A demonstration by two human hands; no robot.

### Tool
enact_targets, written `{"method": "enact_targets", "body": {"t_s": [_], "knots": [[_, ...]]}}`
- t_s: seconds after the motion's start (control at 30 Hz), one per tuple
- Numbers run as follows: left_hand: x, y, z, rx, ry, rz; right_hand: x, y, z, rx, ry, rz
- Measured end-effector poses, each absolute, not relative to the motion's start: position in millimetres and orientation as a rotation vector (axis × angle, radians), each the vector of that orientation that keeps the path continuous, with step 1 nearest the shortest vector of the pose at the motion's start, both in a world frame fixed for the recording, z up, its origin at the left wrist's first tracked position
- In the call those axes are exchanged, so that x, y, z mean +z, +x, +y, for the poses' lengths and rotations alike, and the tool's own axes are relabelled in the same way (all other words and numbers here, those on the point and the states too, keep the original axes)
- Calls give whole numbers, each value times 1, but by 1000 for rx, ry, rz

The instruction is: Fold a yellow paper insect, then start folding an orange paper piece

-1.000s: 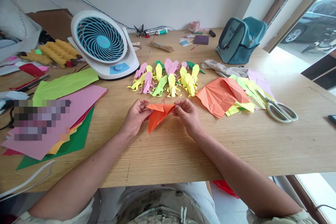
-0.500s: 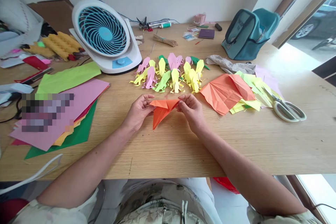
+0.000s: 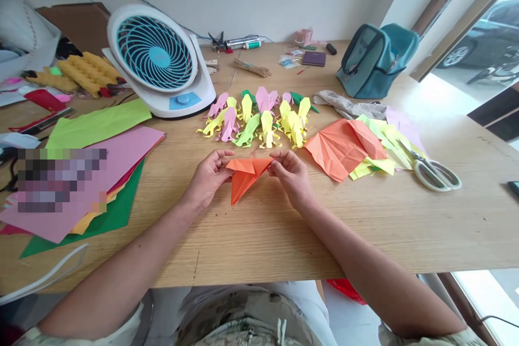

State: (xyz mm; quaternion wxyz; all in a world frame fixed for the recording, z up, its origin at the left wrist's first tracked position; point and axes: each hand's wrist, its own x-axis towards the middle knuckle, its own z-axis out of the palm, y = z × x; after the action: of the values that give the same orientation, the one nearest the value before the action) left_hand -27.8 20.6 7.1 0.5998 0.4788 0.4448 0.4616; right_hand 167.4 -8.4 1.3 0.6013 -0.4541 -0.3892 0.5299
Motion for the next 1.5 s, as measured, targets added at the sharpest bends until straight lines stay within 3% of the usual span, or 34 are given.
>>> {"method": "enact_targets", "body": {"t_s": [0.27,0.5,1.5], "knots": [[13,-27,18,1086,1115,1067,3,169,-11,1315,-990,-875],[14,-26,17,1094,1150,1027,4,165,-11,1239,-1160,-923],[9,-16,6,931,1075,1083,13,165,-12,1077,-1048,-936]]}}
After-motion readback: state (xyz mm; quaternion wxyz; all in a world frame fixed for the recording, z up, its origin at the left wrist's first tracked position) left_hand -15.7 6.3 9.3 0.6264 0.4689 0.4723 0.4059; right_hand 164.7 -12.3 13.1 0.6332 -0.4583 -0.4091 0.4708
